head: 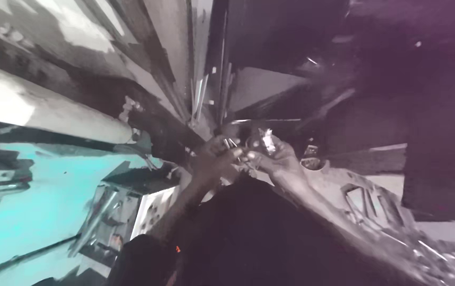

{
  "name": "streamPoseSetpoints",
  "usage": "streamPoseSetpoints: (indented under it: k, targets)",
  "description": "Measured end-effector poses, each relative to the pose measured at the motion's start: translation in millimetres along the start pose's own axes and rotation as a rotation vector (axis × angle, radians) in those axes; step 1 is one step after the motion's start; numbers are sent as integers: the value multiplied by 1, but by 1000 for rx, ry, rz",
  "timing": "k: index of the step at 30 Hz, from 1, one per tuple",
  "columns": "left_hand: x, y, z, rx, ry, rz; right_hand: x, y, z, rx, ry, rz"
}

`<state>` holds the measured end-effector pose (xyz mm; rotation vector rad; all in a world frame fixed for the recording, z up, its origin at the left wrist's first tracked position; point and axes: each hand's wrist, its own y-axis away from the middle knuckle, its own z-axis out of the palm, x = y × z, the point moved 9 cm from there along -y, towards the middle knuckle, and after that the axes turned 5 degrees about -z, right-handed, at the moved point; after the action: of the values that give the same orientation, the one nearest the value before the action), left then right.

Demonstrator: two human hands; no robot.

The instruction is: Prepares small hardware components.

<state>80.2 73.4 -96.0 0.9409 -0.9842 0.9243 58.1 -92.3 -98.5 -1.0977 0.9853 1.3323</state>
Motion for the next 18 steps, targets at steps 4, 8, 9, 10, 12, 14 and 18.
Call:
streamPoseSetpoints:
  k: [4, 8, 9, 10, 12, 14, 18]
  targets:
    - [3, 7, 0, 16, -59, 35, -3, -1, 10, -47, 56, -57]
    - [0, 8, -4, 62, 22, 36, -8, -2, 13, -30, 168, -105]
    - [-3, 7, -5, 60, 63, 31, -8, -2, 14, -26, 193, -119]
    - [-6, 6, -5, 59, 103, 26, -8, -3, 15, -17, 219, -134]
    - [-11, 6, -2, 55, 175, 7, -7, -4, 14, 11, 290, -160]
    - [-15, 6, -1, 69, 167, -26, -1, -5, 10, 31, 372, -137]
    - [-15, 5, 3, 101, 196, -36, 2, -7, 8, 31, 397, -76]
